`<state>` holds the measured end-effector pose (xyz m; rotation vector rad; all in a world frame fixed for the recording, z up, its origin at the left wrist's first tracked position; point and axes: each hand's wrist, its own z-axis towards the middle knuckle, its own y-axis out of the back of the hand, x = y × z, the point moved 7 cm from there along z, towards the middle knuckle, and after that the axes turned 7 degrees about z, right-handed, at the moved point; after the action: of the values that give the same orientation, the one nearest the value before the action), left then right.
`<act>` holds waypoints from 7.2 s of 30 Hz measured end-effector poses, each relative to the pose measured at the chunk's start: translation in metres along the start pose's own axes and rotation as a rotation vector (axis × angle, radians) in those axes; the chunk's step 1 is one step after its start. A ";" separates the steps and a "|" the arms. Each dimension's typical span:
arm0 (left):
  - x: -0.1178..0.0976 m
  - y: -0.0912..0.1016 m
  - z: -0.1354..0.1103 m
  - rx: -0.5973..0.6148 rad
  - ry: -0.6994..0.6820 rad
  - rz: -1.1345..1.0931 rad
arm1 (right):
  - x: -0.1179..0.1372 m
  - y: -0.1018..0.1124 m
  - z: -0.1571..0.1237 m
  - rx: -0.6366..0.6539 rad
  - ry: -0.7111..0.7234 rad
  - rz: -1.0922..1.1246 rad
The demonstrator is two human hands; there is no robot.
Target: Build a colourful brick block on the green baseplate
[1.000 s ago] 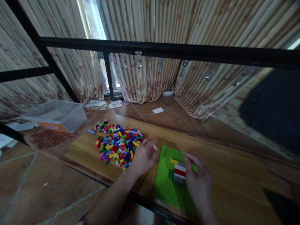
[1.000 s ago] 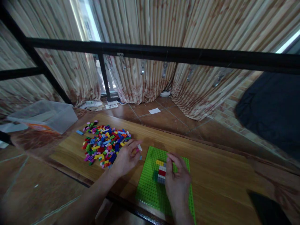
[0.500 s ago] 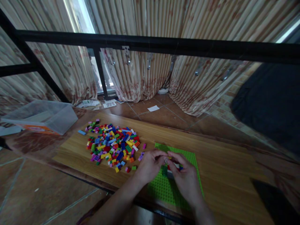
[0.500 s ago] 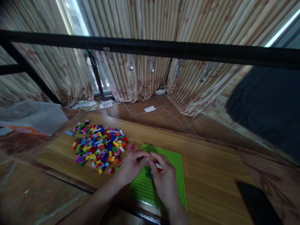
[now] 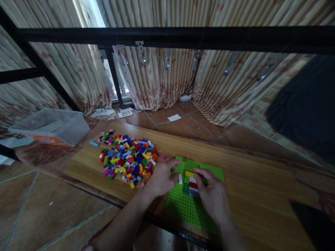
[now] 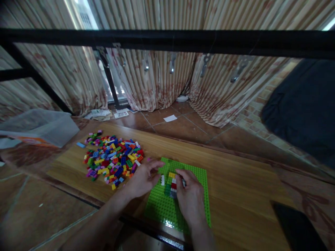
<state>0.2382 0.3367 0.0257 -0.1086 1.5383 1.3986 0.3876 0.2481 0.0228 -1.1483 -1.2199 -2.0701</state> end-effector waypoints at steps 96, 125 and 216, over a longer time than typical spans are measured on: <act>0.000 -0.024 0.014 0.006 0.092 -0.211 | -0.012 0.017 0.003 -0.077 0.002 -0.048; -0.010 -0.031 0.005 0.070 -0.020 0.026 | -0.014 -0.011 0.004 0.209 0.195 -0.258; 0.051 0.068 -0.015 -0.170 0.500 0.664 | -0.051 0.017 0.019 0.063 -0.349 0.046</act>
<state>0.1608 0.3732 0.0348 -0.0525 1.9636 2.1473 0.4352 0.2553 -0.0070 -1.5381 -1.3883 -1.8332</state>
